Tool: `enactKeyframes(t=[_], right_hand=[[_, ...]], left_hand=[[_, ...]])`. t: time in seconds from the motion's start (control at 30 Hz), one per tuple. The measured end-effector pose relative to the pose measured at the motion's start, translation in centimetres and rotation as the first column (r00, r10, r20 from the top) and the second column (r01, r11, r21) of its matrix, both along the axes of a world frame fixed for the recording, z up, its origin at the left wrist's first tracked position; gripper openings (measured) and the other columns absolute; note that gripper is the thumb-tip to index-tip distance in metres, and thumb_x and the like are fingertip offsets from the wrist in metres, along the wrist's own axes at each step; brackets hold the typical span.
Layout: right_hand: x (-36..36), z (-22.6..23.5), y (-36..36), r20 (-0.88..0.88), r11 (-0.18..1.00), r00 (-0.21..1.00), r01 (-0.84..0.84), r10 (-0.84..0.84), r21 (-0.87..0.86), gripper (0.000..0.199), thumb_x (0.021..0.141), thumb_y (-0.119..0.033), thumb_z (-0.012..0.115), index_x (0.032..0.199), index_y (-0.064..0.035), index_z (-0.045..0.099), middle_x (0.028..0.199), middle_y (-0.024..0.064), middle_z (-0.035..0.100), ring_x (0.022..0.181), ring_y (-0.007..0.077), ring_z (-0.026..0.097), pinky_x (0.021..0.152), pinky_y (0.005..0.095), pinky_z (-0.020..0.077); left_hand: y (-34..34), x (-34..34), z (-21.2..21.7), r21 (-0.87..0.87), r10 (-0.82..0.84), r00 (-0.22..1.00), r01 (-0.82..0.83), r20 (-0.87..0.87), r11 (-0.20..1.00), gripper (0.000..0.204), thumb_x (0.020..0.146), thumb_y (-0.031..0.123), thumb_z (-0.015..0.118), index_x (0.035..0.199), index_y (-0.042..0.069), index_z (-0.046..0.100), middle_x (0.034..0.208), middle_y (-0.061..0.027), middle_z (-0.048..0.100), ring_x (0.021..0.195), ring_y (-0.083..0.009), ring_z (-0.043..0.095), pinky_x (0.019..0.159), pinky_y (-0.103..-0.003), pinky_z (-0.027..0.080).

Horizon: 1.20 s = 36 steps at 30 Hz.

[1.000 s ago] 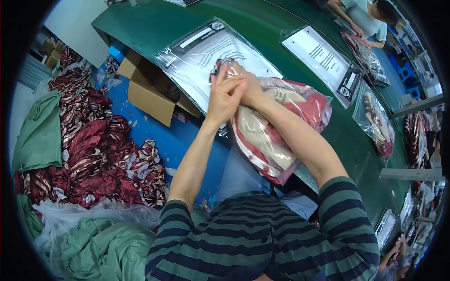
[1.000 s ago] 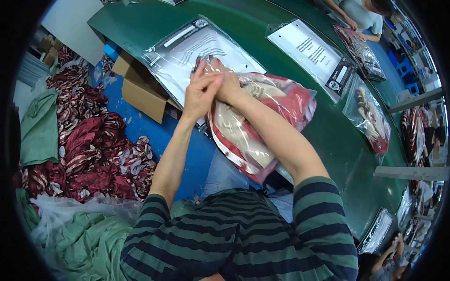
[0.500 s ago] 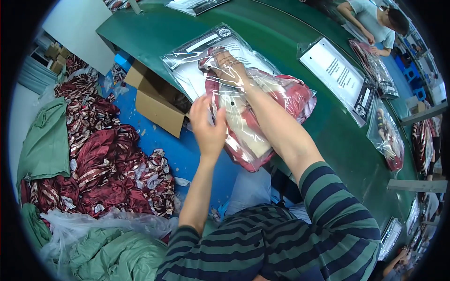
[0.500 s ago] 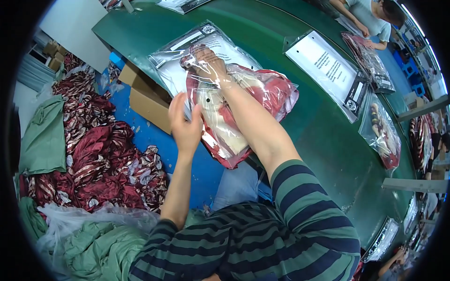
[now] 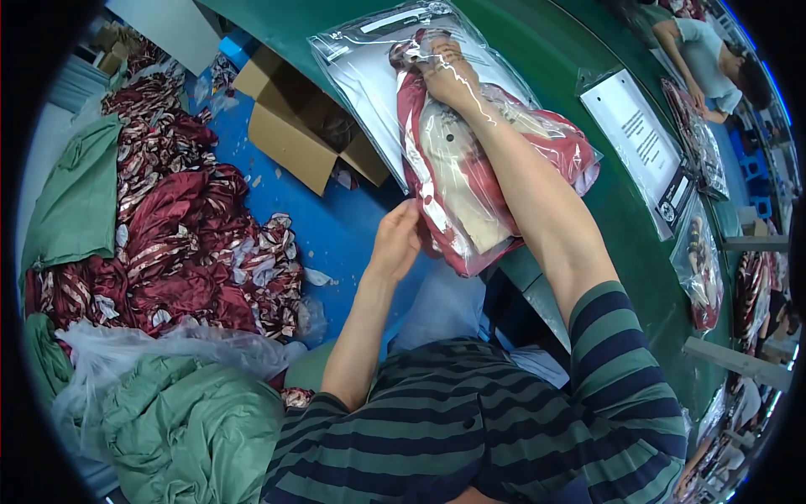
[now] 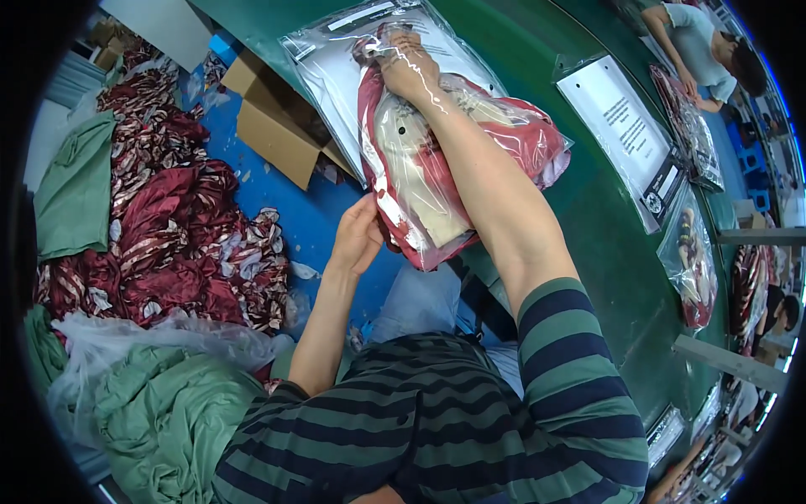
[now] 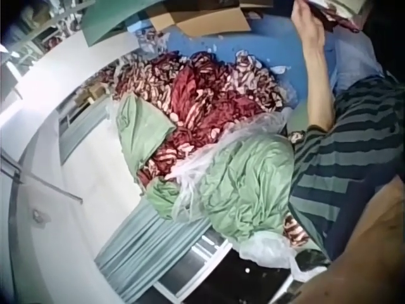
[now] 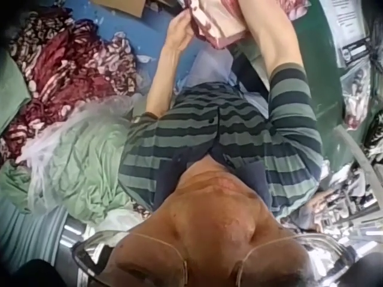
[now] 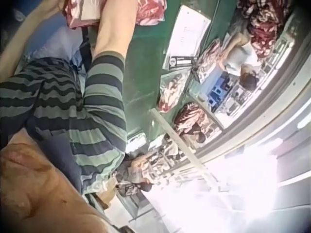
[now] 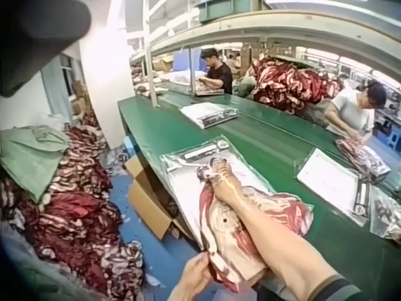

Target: Folding a red and white patterned garment and placing it into a clear plastic bag.

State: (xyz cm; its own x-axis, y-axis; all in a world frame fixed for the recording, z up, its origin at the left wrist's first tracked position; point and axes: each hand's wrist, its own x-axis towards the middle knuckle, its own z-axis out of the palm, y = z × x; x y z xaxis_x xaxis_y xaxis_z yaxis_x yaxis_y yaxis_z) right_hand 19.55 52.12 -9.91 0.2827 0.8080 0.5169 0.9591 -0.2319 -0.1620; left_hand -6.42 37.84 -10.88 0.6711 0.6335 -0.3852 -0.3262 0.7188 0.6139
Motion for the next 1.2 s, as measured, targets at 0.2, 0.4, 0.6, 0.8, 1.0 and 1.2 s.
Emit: enactKeyframes(t=[0.2, 0.4, 0.6, 0.8, 1.0, 1.2], right_hand=[[-0.3, 2.5, -2.2, -0.034, 0.954, 0.964, 0.265, -0.263, 0.139, 0.043, 0.102, -0.035, 0.046, 0.100, 0.0004, 0.071, 0.091, 0.0188, 0.071, 0.070, 0.0290, 0.068, 0.064, 0.0407, 0.0563], [2.6, -1.0, -0.6, 0.437, 0.947, 0.852, 0.188, -0.289, 0.259, 0.032, 0.093, -0.023, 0.050, 0.099, 0.0068, 0.060, 0.079, 0.0204, 0.064, 0.066, 0.0344, 0.060, 0.062, 0.0422, 0.0511], [2.6, -3.7, 1.0, 0.453, 0.881, 0.812, 0.149, -0.368, 0.449, 0.021, 0.092, -0.016, 0.047, 0.093, 0.0036, 0.055, 0.075, 0.0159, 0.060, 0.060, 0.0284, 0.060, 0.053, 0.0378, 0.0494], [0.1, -2.3, 0.6, 0.182, 0.922, 0.951, 0.178, -0.251, 0.343, 0.020, 0.095, -0.015, 0.043, 0.092, -0.0016, 0.057, 0.080, 0.0164, 0.063, 0.064, 0.0299, 0.061, 0.058, 0.0404, 0.0512], [-1.2, -1.9, 1.0, -0.184, 0.965, 0.967, 0.209, -0.179, 0.159, 0.023, 0.097, -0.018, 0.042, 0.097, -0.0027, 0.059, 0.087, 0.0171, 0.065, 0.072, 0.0318, 0.064, 0.065, 0.0416, 0.0534], [-0.5, -2.6, 3.5, -0.520, 0.995, 0.851, -0.036, 0.077, 0.088, 0.036, 0.098, -0.031, 0.046, 0.113, -0.0014, 0.061, 0.105, 0.0170, 0.069, 0.097, 0.0341, 0.067, 0.086, 0.0416, 0.0545]], left_hand=[[-0.9, 0.6, -2.1, 0.266, -0.183, 0.982, 0.165, 0.043, 0.950, 0.027, 0.104, 0.012, 0.057, 0.126, -0.004, 0.059, 0.099, -0.0066, 0.070, 0.082, -0.0089, 0.064, 0.074, -0.020, 0.052], [0.6, -0.2, -1.7, 0.342, -0.316, 0.930, 0.363, -0.186, 0.867, 0.022, 0.102, 0.008, 0.059, 0.119, -0.004, 0.065, 0.099, -0.0058, 0.070, 0.079, -0.0104, 0.063, 0.074, -0.021, 0.052], [4.0, 4.7, 9.6, 0.973, 0.455, 0.876, 0.218, -0.159, -0.081, 0.036, 0.085, 0.012, 0.069, 0.120, 0.004, 0.069, 0.118, -0.0128, 0.069, 0.105, -0.0258, 0.062, 0.087, -0.033, 0.052], [6.2, 20.5, 9.3, 0.568, 0.409, 0.892, 0.443, -0.195, -0.694, 0.030, 0.080, 0.014, 0.068, 0.108, 0.004, 0.073, 0.111, -0.0142, 0.069, 0.104, -0.0324, 0.060, 0.086, -0.042, 0.052], [6.6, 23.3, 8.1, 0.214, 0.519, 0.818, 0.569, -0.249, -0.794, 0.012, 0.078, 0.016, 0.067, 0.082, 0.007, 0.075, 0.087, -0.0161, 0.070, 0.081, -0.0284, 0.062, 0.066, -0.040, 0.050], [4.2, 22.1, 8.6, 0.264, 0.389, 0.915, 0.403, -0.106, -0.876, 0.014, 0.079, 0.014, 0.065, 0.067, 0.008, 0.072, 0.067, -0.0110, 0.067, 0.060, -0.0237, 0.059, 0.063, -0.038, 0.052]])
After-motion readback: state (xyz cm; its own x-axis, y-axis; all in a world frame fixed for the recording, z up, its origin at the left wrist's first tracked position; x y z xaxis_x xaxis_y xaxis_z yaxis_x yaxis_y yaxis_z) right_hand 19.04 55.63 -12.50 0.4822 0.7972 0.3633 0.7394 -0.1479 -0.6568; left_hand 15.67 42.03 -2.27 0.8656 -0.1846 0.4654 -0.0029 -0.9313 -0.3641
